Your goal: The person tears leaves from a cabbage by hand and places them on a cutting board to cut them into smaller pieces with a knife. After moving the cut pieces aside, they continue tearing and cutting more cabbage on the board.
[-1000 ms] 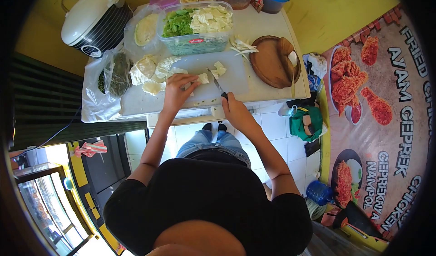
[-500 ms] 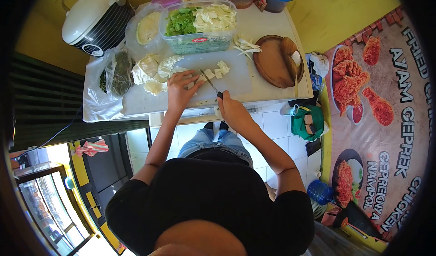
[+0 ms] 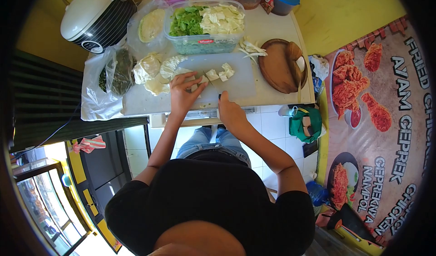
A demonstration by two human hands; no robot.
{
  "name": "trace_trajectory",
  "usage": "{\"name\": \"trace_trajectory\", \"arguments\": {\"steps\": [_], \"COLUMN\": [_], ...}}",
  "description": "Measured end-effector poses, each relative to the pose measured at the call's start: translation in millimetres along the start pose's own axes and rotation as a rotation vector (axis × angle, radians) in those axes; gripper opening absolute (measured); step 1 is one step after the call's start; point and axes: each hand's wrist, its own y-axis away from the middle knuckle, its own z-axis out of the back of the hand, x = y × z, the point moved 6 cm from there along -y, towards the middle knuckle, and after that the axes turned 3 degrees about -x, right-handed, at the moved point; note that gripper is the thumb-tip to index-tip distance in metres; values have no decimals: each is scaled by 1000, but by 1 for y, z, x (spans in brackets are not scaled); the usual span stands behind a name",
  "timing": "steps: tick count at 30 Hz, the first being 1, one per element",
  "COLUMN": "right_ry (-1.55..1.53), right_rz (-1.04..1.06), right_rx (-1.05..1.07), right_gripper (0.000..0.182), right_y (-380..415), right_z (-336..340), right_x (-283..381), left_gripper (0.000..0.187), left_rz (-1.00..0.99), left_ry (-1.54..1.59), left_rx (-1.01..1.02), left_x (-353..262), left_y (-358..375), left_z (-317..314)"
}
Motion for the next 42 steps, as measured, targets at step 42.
{"name": "trace_trajectory", "arguments": {"steps": [42], "right_ry": [-308], "right_rz": [-200], "right_rx": [-19], "right_gripper": [37], "right_y": [16], "right_z": [39], "right_x": [-34], "left_gripper": [25], "left_rz": [-286], "left_ry": [-188], "left_rx": [216], "left_x": [-18], "left_y": [-37], "left_z": [-12]}}
